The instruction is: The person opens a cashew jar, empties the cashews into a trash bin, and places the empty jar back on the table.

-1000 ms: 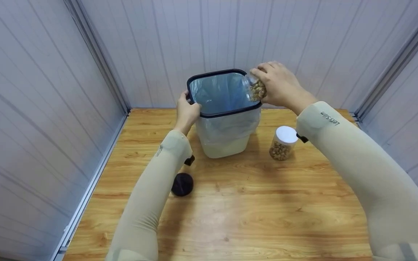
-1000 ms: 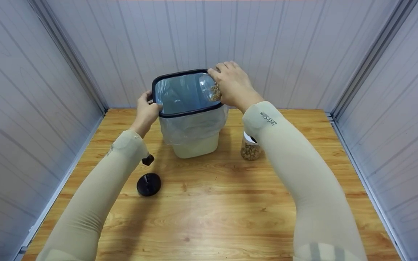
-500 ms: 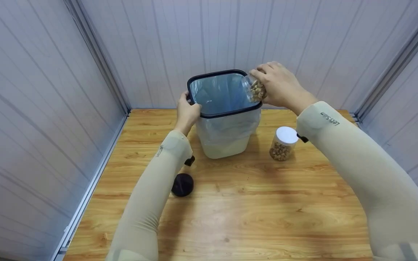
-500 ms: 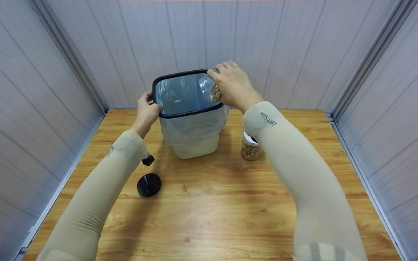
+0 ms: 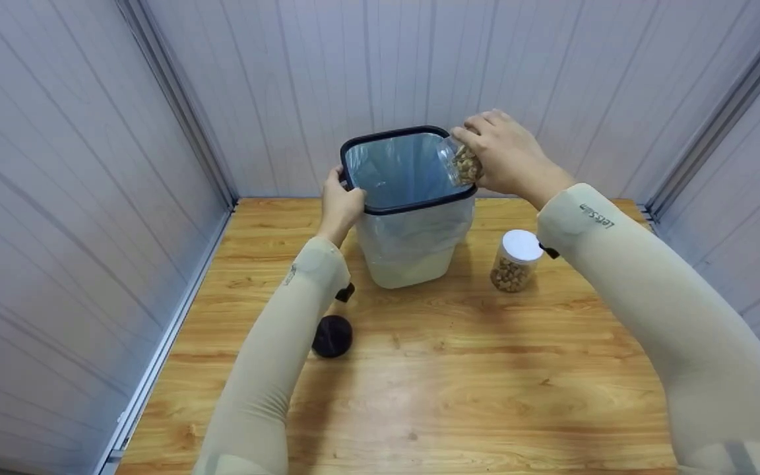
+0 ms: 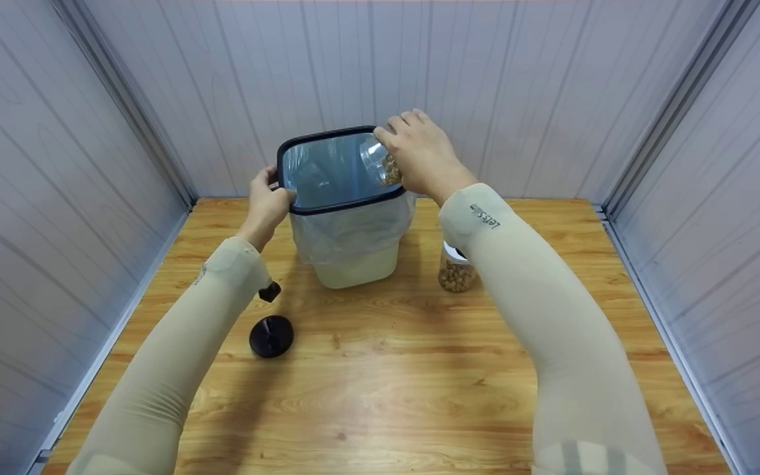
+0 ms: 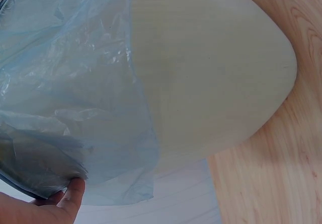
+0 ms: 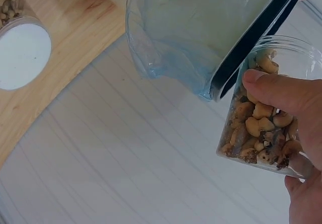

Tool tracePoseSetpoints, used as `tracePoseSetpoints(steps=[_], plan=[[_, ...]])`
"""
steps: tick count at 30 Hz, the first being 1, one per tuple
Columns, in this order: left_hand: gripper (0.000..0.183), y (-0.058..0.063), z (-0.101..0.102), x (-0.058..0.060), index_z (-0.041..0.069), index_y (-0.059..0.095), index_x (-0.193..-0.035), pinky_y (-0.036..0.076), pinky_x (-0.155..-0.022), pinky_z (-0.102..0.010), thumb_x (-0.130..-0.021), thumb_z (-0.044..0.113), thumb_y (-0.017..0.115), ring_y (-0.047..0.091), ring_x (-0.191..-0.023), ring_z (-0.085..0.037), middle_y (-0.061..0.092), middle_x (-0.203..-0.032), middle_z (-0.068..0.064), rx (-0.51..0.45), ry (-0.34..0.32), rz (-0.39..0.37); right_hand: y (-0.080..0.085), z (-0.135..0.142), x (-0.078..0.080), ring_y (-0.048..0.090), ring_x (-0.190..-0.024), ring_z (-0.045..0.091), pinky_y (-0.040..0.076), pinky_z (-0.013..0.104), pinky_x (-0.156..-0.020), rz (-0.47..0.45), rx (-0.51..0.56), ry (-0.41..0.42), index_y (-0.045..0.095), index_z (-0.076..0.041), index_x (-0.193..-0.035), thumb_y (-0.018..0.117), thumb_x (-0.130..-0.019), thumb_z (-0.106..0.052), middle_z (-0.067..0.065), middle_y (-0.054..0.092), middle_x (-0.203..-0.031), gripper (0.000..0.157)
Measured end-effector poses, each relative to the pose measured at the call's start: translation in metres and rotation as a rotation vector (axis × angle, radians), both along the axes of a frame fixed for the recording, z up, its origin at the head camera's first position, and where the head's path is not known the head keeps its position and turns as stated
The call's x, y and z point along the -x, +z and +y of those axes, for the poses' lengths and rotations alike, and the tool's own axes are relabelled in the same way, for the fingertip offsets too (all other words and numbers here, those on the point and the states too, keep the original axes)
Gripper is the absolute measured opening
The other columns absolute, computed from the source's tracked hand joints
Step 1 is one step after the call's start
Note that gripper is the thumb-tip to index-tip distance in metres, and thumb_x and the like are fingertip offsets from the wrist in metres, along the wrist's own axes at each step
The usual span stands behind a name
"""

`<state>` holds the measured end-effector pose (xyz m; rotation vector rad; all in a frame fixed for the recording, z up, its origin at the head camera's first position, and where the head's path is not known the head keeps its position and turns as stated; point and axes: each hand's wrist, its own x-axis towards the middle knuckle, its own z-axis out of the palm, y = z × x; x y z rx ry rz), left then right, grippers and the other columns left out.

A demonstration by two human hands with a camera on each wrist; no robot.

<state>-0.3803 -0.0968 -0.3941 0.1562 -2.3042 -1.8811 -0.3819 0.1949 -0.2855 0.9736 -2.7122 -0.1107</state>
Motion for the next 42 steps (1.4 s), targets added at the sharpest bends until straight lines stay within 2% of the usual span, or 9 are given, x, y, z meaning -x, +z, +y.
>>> tracePoseSetpoints(steps=[9, 20, 26, 33, 42], plan=[[0.075, 0.0009, 0.0006, 0.0008, -0.003, 0.031, -0.168, 0.044, -0.126, -0.040, -0.095, -0.007, 0.051, 0.046, -0.156, -0.035, 0.043, -0.169, -0.023, -0.015, 0.000, 0.001, 0.0016, -0.0003, 0.0006, 0.047, -0.146, 0.050, 0.031, 0.060, -0.131, -0.004, -0.039, -0.014, 0.048, -0.001, -0.159, 0.089, -0.084, -0.013, 0.030, 0.053, -0.154, 0.086], [0.075, -0.0001, 0.0005, 0.0026, -0.004, 0.033, -0.167, 0.043, -0.127, -0.042, -0.095, -0.008, 0.052, 0.046, -0.156, -0.036, 0.043, -0.169, -0.024, -0.003, 0.006, 0.013, 0.0021, 0.0001, 0.0017, 0.048, -0.145, 0.050, 0.030, 0.060, -0.132, -0.014, -0.017, -0.018, 0.049, -0.002, -0.158, 0.089, -0.083, -0.012, 0.030, 0.053, -0.154, 0.086], [0.075, -0.0003, -0.0012, 0.0026, -0.002, 0.032, -0.167, 0.042, -0.127, -0.042, -0.095, -0.006, 0.053, 0.045, -0.156, -0.035, 0.043, -0.169, -0.023, -0.004, -0.001, -0.004, 0.0010, -0.0002, 0.0024, 0.047, -0.145, 0.050, 0.030, 0.061, -0.132, -0.014, -0.030, -0.018, 0.048, -0.001, -0.159, 0.090, -0.083, -0.013, 0.030, 0.053, -0.155, 0.088], [0.076, 0.0008, -0.0028, 0.0024, 0.001, 0.030, -0.169, 0.042, -0.128, -0.039, -0.097, -0.005, 0.052, 0.043, -0.159, -0.032, 0.039, -0.173, -0.019, -0.007, -0.011, -0.042, -0.0001, -0.0013, 0.0025, 0.048, -0.145, 0.050, 0.030, 0.061, -0.132, 0.006, -0.013, -0.006, 0.050, 0.000, -0.158, 0.090, -0.082, -0.010, 0.030, 0.054, -0.155, 0.086], [0.077, 0.0002, -0.0026, 0.0013, -0.001, 0.029, -0.169, 0.044, -0.126, -0.041, -0.095, -0.005, 0.051, 0.044, -0.157, -0.034, 0.042, -0.170, -0.022, 0.018, 0.002, -0.014, 0.0014, -0.0023, 0.0034, 0.050, -0.141, 0.050, 0.035, 0.060, -0.129, 0.068, -0.041, 0.033, 0.053, -0.001, -0.155, 0.087, -0.082, -0.007, 0.029, 0.057, -0.150, 0.081]])
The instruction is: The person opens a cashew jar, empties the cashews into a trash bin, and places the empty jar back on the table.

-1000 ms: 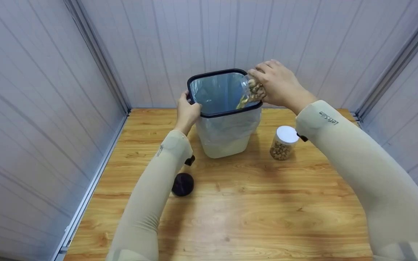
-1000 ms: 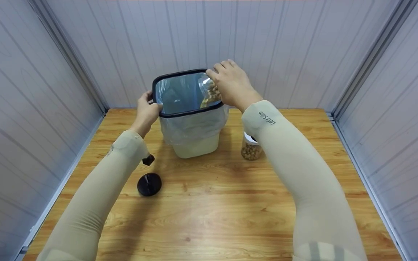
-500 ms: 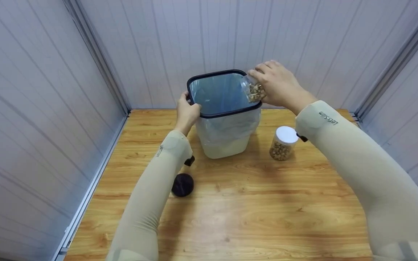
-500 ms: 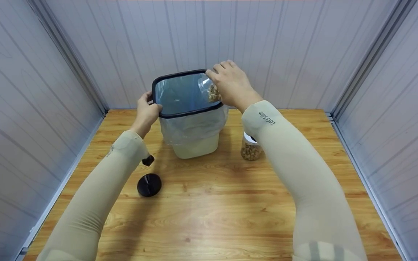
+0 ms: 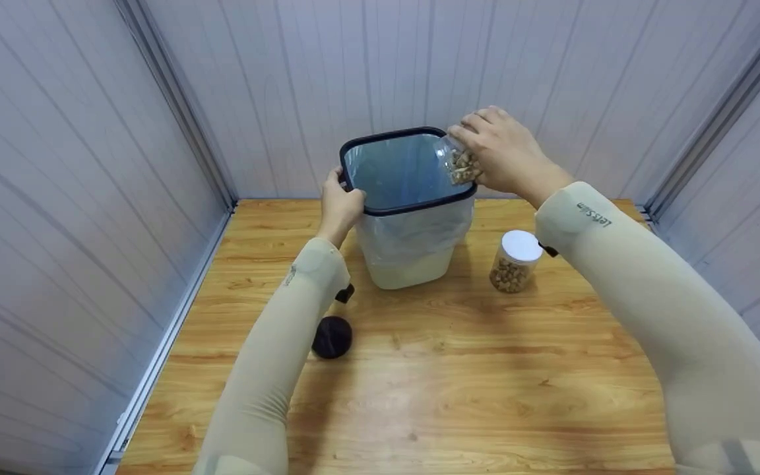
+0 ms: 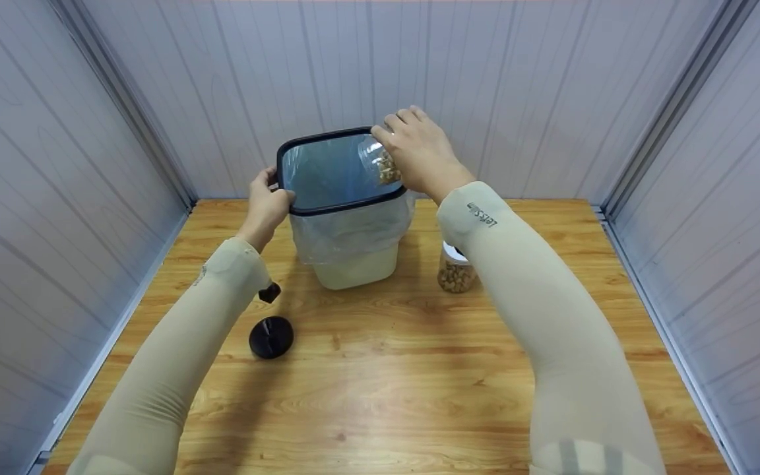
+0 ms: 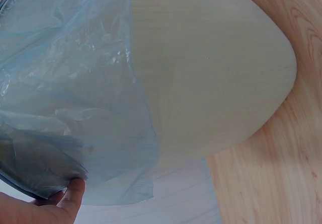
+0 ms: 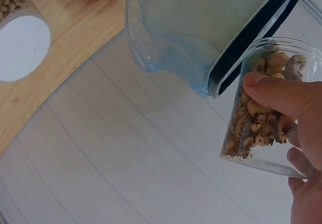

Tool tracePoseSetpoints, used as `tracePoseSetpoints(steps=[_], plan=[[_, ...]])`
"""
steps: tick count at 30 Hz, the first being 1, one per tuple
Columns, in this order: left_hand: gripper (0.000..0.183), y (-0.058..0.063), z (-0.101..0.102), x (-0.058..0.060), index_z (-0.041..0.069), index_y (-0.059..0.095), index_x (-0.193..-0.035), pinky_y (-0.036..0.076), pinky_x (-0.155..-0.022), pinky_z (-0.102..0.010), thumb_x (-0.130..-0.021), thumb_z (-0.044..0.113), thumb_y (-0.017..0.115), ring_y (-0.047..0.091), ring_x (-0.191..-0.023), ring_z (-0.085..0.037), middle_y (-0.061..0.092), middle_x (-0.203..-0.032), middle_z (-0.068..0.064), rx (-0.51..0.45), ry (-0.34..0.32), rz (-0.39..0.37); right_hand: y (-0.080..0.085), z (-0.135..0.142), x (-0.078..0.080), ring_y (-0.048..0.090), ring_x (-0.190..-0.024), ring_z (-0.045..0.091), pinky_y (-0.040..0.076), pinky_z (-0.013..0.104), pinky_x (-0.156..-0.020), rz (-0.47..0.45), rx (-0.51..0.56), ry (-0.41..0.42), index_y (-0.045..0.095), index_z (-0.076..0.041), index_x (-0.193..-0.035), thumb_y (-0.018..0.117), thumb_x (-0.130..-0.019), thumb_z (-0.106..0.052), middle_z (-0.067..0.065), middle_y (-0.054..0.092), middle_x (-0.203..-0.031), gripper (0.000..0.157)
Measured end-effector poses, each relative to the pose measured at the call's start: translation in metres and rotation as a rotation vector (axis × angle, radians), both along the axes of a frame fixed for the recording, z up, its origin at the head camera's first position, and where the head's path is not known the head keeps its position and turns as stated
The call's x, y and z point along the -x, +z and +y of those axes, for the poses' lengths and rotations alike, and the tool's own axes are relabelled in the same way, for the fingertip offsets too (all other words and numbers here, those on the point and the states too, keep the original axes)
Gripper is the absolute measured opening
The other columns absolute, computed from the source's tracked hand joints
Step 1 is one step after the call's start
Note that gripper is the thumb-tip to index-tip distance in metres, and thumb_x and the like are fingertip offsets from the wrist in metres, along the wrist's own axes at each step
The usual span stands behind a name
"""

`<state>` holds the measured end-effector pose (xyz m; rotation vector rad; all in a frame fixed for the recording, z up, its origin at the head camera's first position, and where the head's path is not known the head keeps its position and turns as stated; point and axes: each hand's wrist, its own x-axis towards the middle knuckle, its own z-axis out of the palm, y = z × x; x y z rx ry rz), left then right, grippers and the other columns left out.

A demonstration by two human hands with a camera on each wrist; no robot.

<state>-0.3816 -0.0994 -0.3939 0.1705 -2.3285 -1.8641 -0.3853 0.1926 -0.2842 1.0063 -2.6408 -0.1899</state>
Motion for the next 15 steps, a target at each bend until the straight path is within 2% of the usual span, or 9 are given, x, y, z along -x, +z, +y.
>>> tracePoseSetpoints(steps=[15], plan=[[0.076, 0.0000, 0.0016, 0.0002, -0.002, 0.030, -0.169, 0.043, -0.127, -0.042, -0.096, -0.004, 0.053, 0.045, -0.156, -0.035, 0.042, -0.170, -0.023, 0.002, 0.003, 0.002, 0.0056, -0.0050, -0.0018, 0.046, -0.146, 0.048, 0.031, 0.061, -0.131, -0.016, -0.047, -0.033, 0.050, -0.002, -0.158, 0.082, -0.086, -0.003, 0.027, 0.054, -0.155, 0.079]])
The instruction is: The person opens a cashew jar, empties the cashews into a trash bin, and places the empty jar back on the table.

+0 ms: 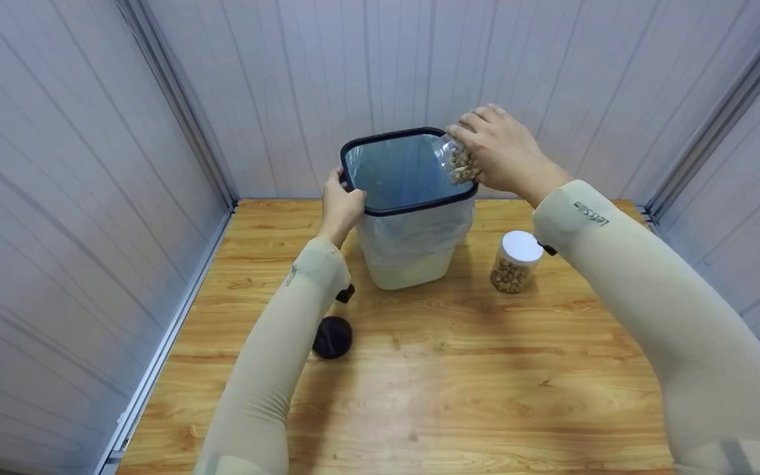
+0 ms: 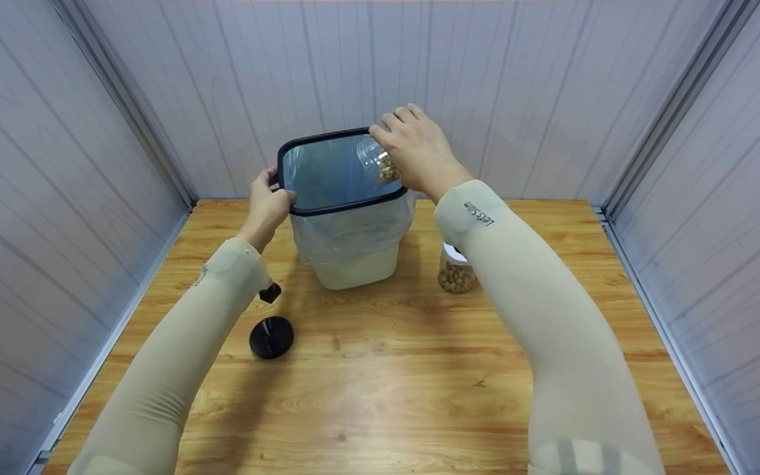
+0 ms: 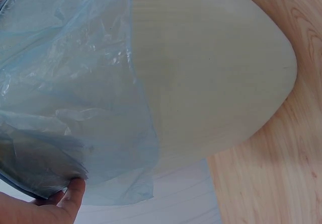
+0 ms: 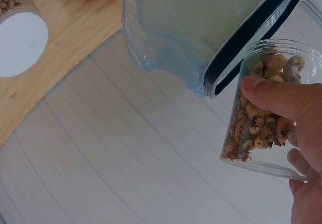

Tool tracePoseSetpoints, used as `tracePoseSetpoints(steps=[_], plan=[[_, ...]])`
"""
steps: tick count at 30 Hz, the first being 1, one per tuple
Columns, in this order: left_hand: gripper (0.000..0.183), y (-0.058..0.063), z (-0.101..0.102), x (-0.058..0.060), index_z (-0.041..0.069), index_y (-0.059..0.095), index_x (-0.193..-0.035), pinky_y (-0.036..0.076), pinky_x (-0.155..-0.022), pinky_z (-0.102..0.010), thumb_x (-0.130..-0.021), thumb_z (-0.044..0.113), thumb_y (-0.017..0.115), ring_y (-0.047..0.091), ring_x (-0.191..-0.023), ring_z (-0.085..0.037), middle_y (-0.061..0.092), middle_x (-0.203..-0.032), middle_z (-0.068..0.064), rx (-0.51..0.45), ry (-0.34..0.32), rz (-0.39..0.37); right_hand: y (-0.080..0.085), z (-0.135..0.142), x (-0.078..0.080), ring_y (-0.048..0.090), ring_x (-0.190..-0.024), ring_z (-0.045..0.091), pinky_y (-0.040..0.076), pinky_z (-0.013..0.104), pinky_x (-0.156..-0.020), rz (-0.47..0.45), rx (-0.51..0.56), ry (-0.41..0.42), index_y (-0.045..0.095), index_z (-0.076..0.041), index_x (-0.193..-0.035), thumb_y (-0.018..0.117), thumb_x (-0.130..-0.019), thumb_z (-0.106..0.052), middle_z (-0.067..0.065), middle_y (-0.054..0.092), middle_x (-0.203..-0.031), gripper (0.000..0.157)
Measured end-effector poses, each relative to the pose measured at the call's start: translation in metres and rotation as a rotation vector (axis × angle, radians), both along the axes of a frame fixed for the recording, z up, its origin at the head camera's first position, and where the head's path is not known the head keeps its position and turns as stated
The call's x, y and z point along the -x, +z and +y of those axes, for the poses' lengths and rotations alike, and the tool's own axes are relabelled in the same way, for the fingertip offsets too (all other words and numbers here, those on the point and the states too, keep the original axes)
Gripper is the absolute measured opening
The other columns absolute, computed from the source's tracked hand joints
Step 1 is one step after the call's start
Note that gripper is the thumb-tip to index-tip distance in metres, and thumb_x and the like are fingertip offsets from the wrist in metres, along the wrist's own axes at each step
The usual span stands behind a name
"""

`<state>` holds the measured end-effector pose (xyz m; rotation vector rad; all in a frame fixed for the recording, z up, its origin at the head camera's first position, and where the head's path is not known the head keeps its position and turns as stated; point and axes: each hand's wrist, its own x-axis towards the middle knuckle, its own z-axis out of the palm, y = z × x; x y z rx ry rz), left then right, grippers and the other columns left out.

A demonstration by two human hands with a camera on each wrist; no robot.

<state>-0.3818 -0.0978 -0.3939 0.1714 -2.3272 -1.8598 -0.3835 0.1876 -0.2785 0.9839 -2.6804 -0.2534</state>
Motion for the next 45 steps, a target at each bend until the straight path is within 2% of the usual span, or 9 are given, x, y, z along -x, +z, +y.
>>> tracePoseSetpoints(steps=[12, 21, 32, 35, 39, 45], plan=[[0.077, 0.0017, 0.0002, -0.0003, 0.001, 0.028, -0.170, 0.042, -0.127, -0.041, -0.097, -0.002, 0.051, 0.042, -0.159, -0.033, 0.039, -0.173, -0.020, -0.001, -0.018, -0.031, -0.0006, -0.0005, 0.0008, 0.048, -0.145, 0.048, 0.032, 0.060, -0.131, 0.038, -0.001, 0.016, 0.051, -0.002, -0.156, 0.078, -0.083, 0.004, 0.026, 0.055, -0.153, 0.078], [0.076, 0.0019, 0.0026, -0.0016, 0.001, 0.029, -0.170, 0.043, -0.127, -0.042, -0.097, -0.003, 0.051, 0.044, -0.157, -0.033, 0.042, -0.171, -0.020, 0.003, -0.011, -0.015, 0.0002, -0.0005, 0.0005, 0.047, -0.146, 0.047, 0.032, 0.060, -0.131, 0.047, -0.036, 0.018, 0.051, -0.003, -0.156, 0.073, -0.086, 0.007, 0.027, 0.054, -0.153, 0.074], [0.077, 0.0025, 0.0041, -0.0036, 0.001, 0.027, -0.170, 0.042, -0.128, -0.041, -0.098, -0.003, 0.051, 0.042, -0.159, -0.034, 0.039, -0.173, -0.020, -0.002, -0.013, -0.024, 0.0003, -0.0012, 0.0009, 0.047, -0.146, 0.047, 0.032, 0.061, -0.130, 0.057, -0.058, 0.031, 0.051, -0.003, -0.156, 0.075, -0.085, 0.007, 0.027, 0.054, -0.153, 0.075], [0.076, 0.0024, 0.0044, -0.0039, 0.001, 0.027, -0.170, 0.042, -0.127, -0.041, -0.098, -0.003, 0.051, 0.043, -0.158, -0.034, 0.040, -0.172, -0.020, 0.002, -0.014, -0.017, 0.0004, -0.0010, 0.0013, 0.046, -0.146, 0.047, 0.032, 0.061, -0.130, 0.060, -0.072, 0.032, 0.051, -0.003, -0.156, 0.074, -0.087, 0.007, 0.027, 0.054, -0.153, 0.074], [0.076, 0.0021, 0.0051, -0.0033, 0.000, 0.028, -0.170, 0.043, -0.127, -0.041, -0.097, -0.004, 0.050, 0.044, -0.157, -0.033, 0.041, -0.171, -0.020, -0.002, -0.014, -0.006, -0.0003, -0.0002, 0.0016, 0.047, -0.146, 0.047, 0.033, 0.060, -0.130, 0.073, -0.084, 0.046, 0.052, -0.003, -0.155, 0.068, -0.094, 0.006, 0.027, 0.055, -0.153, 0.064], [0.076, 0.0012, 0.0067, -0.0017, -0.001, 0.029, -0.169, 0.043, -0.127, -0.041, -0.096, -0.005, 0.050, 0.045, -0.156, -0.033, 0.042, -0.170, -0.021, -0.009, -0.004, 0.009, -0.0015, 0.0017, 0.0018, 0.049, -0.145, 0.046, 0.036, 0.059, -0.129, 0.098, -0.080, 0.065, 0.054, -0.003, -0.153, 0.068, -0.094, 0.008, 0.027, 0.057, -0.151, 0.062]])
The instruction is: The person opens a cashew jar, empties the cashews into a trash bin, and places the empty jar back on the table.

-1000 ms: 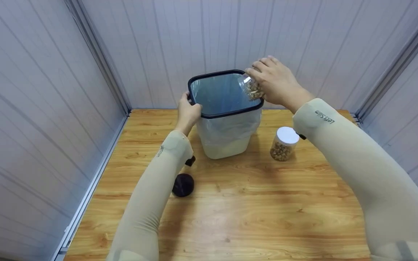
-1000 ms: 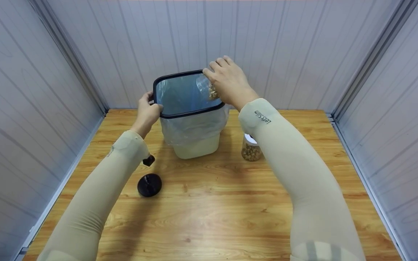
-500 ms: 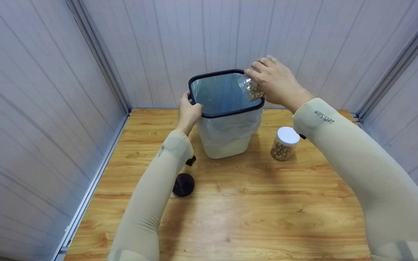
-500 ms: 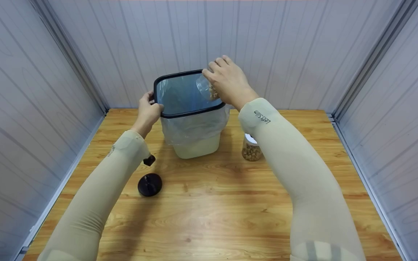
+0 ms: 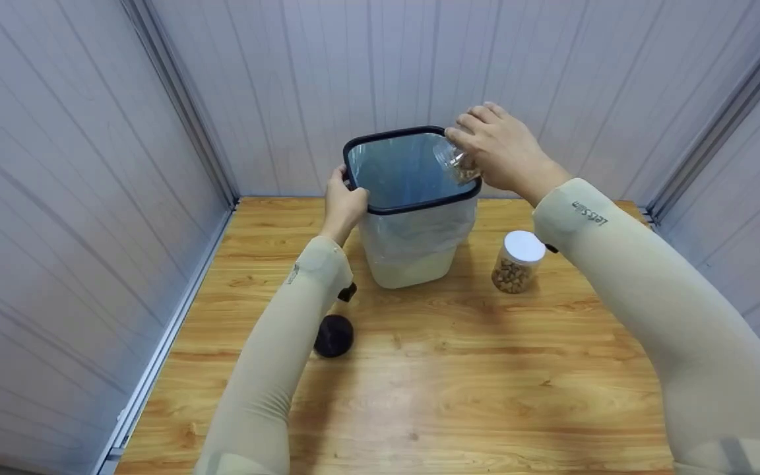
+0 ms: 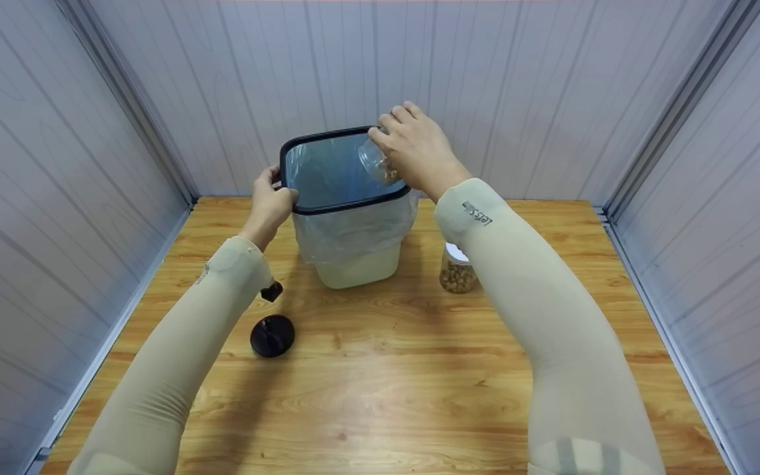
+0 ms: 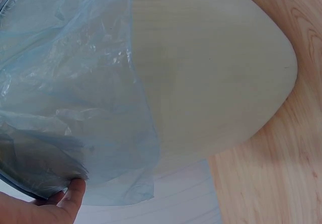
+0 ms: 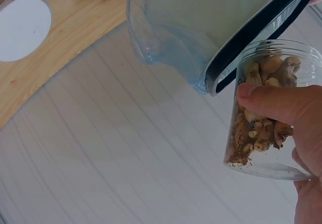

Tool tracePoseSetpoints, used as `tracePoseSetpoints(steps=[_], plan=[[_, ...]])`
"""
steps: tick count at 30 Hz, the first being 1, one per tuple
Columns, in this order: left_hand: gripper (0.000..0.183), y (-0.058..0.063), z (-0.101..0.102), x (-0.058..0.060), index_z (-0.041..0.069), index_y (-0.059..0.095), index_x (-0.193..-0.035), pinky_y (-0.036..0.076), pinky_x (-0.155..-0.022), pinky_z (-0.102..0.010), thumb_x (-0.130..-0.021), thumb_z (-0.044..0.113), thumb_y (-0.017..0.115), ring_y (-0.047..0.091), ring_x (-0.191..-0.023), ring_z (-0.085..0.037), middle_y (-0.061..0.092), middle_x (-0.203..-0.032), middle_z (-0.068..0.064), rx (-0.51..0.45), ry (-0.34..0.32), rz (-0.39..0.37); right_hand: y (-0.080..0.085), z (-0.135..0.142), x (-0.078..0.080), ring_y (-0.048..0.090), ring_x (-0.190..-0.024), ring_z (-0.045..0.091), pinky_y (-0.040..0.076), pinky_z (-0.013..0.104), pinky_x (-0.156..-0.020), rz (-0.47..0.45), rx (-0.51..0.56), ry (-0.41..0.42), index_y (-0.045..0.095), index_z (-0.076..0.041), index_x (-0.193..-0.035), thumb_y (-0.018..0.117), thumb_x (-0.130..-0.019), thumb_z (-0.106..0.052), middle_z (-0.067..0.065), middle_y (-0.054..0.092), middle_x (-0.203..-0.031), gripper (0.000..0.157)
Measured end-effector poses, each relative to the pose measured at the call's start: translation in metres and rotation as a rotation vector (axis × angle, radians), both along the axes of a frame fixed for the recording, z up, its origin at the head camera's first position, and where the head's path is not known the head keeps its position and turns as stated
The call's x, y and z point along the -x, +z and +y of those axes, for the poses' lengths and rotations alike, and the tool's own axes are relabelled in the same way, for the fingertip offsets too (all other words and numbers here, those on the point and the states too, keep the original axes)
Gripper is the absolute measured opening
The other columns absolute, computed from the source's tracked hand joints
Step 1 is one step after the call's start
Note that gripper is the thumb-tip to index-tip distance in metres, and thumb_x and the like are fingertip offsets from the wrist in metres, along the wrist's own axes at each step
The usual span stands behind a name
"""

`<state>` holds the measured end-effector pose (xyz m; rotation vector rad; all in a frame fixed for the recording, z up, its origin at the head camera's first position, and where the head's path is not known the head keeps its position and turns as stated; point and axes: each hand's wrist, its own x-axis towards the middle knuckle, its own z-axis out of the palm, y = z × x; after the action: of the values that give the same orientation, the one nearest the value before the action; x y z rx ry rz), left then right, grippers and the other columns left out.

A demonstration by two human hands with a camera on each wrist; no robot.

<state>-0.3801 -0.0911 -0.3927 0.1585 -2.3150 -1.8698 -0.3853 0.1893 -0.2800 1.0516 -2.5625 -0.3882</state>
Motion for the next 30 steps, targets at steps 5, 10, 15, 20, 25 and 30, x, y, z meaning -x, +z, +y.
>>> tracePoseSetpoints(steps=[5, 10, 15, 20, 25, 30], plan=[[0.075, -0.0002, 0.0002, 0.0000, -0.001, 0.029, -0.169, 0.043, -0.127, -0.042, -0.097, -0.006, 0.050, 0.045, -0.156, -0.034, 0.042, -0.169, -0.021, 0.002, -0.001, -0.001, 0.0005, 0.0004, 0.0003, 0.050, -0.143, 0.046, 0.036, 0.059, -0.128, 0.016, 0.009, 0.009, 0.055, -0.003, -0.152, 0.063, -0.100, 0.005, 0.026, 0.058, -0.149, 0.054], [0.075, 0.0000, -0.0003, 0.0001, -0.001, 0.030, -0.169, 0.043, -0.127, -0.041, -0.097, -0.006, 0.051, 0.044, -0.157, -0.034, 0.042, -0.170, -0.021, -0.012, -0.006, -0.002, 0.0016, -0.0003, 0.0006, 0.050, -0.143, 0.046, 0.036, 0.059, -0.129, 0.018, 0.022, 0.009, 0.055, -0.002, -0.152, 0.067, -0.099, 0.002, 0.026, 0.058, -0.150, 0.055], [0.075, -0.0004, -0.0009, 0.0013, -0.001, 0.030, -0.169, 0.043, -0.127, -0.041, -0.096, -0.006, 0.051, 0.043, -0.158, -0.033, 0.041, -0.170, -0.022, -0.010, -0.005, -0.001, 0.0019, -0.0012, 0.0000, 0.048, -0.146, 0.046, 0.033, 0.059, -0.130, -0.004, 0.019, -0.013, 0.053, -0.002, -0.155, 0.064, -0.099, 0.006, 0.026, 0.056, -0.152, 0.058], [0.076, -0.0008, -0.0009, 0.0015, 0.000, 0.029, -0.169, 0.044, -0.126, -0.043, -0.097, -0.005, 0.052, 0.045, -0.156, -0.034, 0.042, -0.169, -0.023, -0.007, 0.000, -0.012, 0.0030, -0.0016, -0.0006, 0.047, -0.146, 0.046, 0.033, 0.059, -0.131, -0.012, 0.027, -0.015, 0.054, -0.002, -0.155, 0.061, -0.101, 0.004, 0.026, 0.056, -0.153, 0.054], [0.075, -0.0006, -0.0009, 0.0006, 0.000, 0.029, -0.169, 0.045, -0.125, -0.041, -0.097, -0.004, 0.051, 0.046, -0.155, -0.033, 0.043, -0.169, -0.021, -0.012, -0.008, -0.013, 0.0029, -0.0015, -0.0010, 0.047, -0.147, 0.046, 0.032, 0.059, -0.131, -0.023, 0.035, -0.014, 0.054, -0.003, -0.155, 0.062, -0.098, 0.007, 0.026, 0.056, -0.152, 0.058], [0.074, -0.0007, -0.0009, 0.0004, 0.000, 0.030, -0.169, 0.044, -0.126, -0.040, -0.098, -0.005, 0.050, 0.045, -0.156, -0.033, 0.042, -0.170, -0.021, -0.025, -0.018, -0.006, 0.0028, -0.0023, -0.0017, 0.047, -0.147, 0.046, 0.032, 0.059, -0.132, -0.019, 0.022, -0.012, 0.054, -0.004, -0.154, 0.065, -0.094, 0.012, 0.026, 0.056, -0.152, 0.063]])
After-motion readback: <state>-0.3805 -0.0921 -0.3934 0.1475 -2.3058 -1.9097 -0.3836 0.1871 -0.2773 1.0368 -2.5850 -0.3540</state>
